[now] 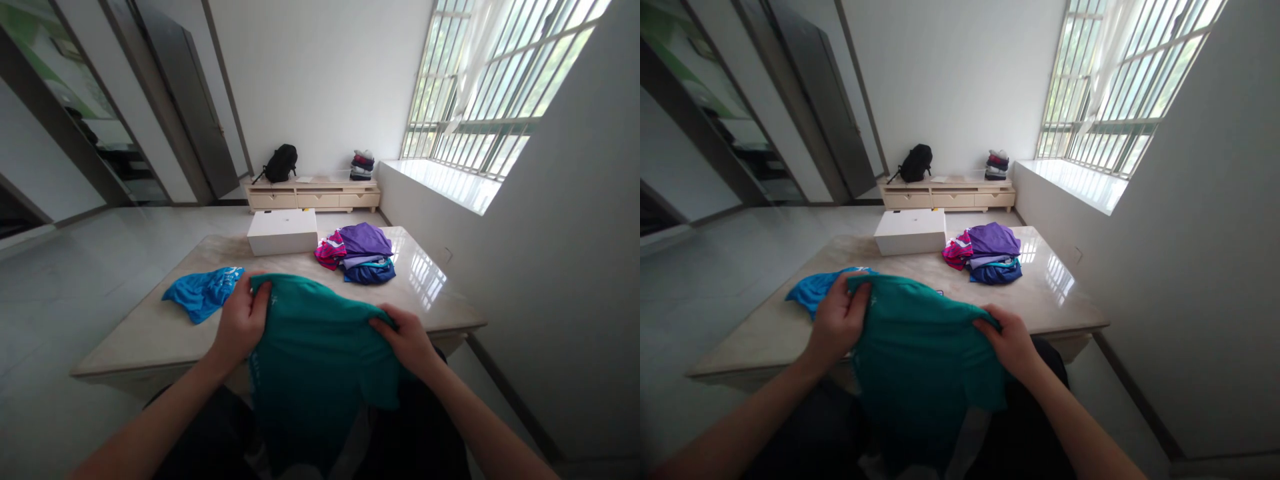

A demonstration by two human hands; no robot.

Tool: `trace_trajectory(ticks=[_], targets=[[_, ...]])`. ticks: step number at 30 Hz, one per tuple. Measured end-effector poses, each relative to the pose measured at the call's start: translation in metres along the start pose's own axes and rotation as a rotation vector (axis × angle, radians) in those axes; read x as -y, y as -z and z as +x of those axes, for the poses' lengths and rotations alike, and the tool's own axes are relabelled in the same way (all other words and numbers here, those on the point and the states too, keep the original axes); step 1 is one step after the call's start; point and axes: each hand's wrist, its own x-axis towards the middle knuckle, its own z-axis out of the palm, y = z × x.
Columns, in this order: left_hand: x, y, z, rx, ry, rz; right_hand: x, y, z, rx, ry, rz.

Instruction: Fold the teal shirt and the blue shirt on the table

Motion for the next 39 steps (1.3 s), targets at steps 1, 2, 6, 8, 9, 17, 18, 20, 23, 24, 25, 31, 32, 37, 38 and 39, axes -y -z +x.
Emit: trace_trajectory(ticks=[1, 2, 6, 8, 9, 17, 18, 20, 23, 24, 25, 31, 32, 37, 38, 39], targets=[[0.0, -0.013, 0.026, -0.021, -0.052, -0.031, 0.005, 0.015, 0.024, -0.03, 0.05, -0.06], [-0.002, -0.025, 0.055, -0.039, -0.099, -0.056, 0.012, 0.031, 0.05, -0.072, 0.105, -0.111], [-0.03, -0.062, 0.195, -0.132, -0.238, -0.12, 0.058, 0.099, 0.168, -0.195, 0.281, -0.224], [-0.058, -0.066, 0.267, -0.215, -0.303, -0.154, 0.094, 0.134, 0.223, -0.25, 0.367, -0.264], [-0.075, -0.065, 0.298, -0.26, -0.336, -0.171, 0.114, 0.152, 0.246, -0.289, 0.412, -0.285], [-0.169, -0.047, 0.374, -0.455, -0.572, -0.286, 0.209, 0.229, 0.298, -0.504, 0.736, -0.355], [-0.169, -0.049, 0.365, -0.444, -0.594, -0.289, 0.207, 0.23, 0.292, -0.507, 0.747, -0.357], [-0.165, -0.052, 0.344, -0.411, -0.625, -0.296, 0.197, 0.226, 0.276, -0.507, 0.725, -0.381], [-0.157, -0.056, 0.311, -0.372, -0.643, -0.303, 0.18, 0.22, 0.246, -0.482, 0.648, -0.429], [-0.155, -0.055, 0.301, -0.364, -0.642, -0.302, 0.176, 0.218, 0.236, -0.464, 0.62, -0.435], [-0.155, -0.054, 0.293, -0.355, -0.636, -0.298, 0.173, 0.217, 0.226, -0.442, 0.59, -0.438], [-0.164, -0.038, 0.265, -0.207, -0.539, -0.274, 0.18, 0.214, 0.189, -0.256, 0.312, -0.352], [-0.166, -0.036, 0.265, -0.178, -0.516, -0.287, 0.184, 0.214, 0.187, -0.228, 0.255, -0.315], [-0.164, -0.043, 0.278, -0.083, -0.379, -0.354, 0.195, 0.212, 0.2, -0.161, 0.001, -0.181], [-0.161, -0.048, 0.284, -0.076, -0.357, -0.342, 0.193, 0.212, 0.207, -0.151, -0.04, -0.169], [-0.157, -0.055, 0.29, -0.069, -0.335, -0.32, 0.189, 0.213, 0.216, -0.141, -0.075, -0.16]])
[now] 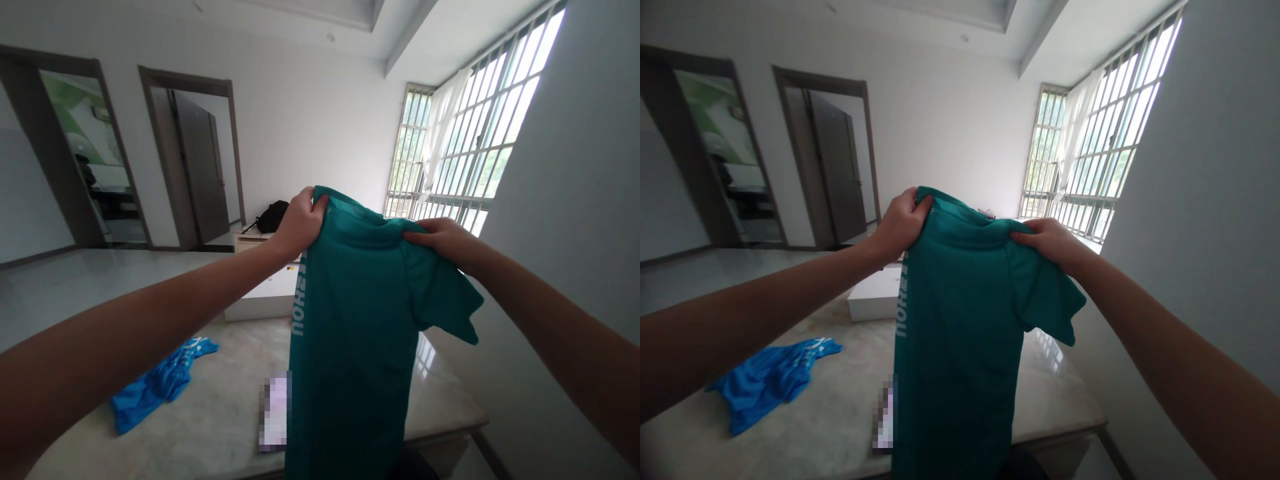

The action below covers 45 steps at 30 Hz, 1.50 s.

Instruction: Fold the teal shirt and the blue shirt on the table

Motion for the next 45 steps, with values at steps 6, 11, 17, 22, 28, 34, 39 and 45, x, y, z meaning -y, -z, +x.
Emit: trace_trajectory(ticks=[6, 11, 17, 22, 28, 34, 39, 45], targets=[[0.061, -0.041, 0.039, 0.005, 0.047, 0.093, -0.039, -0.015, 0.079, -0.071, 0.019, -0.059], [0.076, -0.051, 0.116, -0.1, 0.0, 0.108, -0.019, -0.005, 0.155, -0.288, 0.209, -0.087], [0.039, -0.025, 0.161, -0.262, -0.428, 0.056, 0.038, 0.031, 0.17, -0.581, 0.79, -0.239], [0.05, -0.04, 0.072, -0.188, -0.291, 0.013, -0.019, 0.012, 0.108, -0.547, 0.712, -0.347], [0.109, -0.082, -0.151, 0.209, 0.207, -0.014, -0.184, -0.079, -0.014, -0.264, 0.399, -0.308], [0.134, -0.089, -0.326, 0.352, 0.473, -0.029, -0.296, -0.147, -0.136, -0.036, 0.11, -0.224], [0.139, -0.081, -0.363, 0.409, 0.608, -0.097, -0.317, -0.152, -0.173, 0.101, 0.002, -0.166], [0.2, -0.103, -0.284, 0.39, 0.651, -0.006, -0.308, -0.149, -0.093, 0.098, -0.104, -0.337]])
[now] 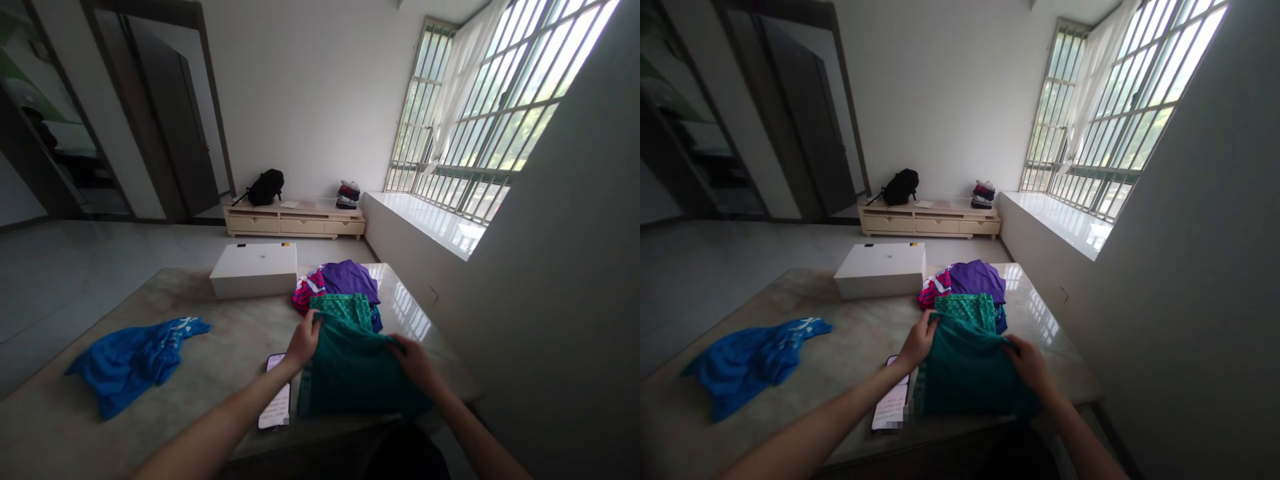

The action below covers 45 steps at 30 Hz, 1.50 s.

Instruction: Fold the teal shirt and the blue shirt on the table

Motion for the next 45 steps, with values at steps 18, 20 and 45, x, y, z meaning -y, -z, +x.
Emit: trace_trajectory(ticks=[18, 20, 45], targets=[[0.124, -0.057, 0.076, 0.135, 0.465, -0.094, -0.028, -0.105, 0.13, -0.198, -0.206, -0.318], [0.131, -0.064, 0.08, 0.123, 0.49, -0.159, -0.02, -0.119, 0.113, -0.219, -0.172, -0.3], [0.083, -0.036, 0.102, 0.147, 0.594, -0.796, 0.057, -0.187, 0.004, -0.13, -0.025, -0.258]])
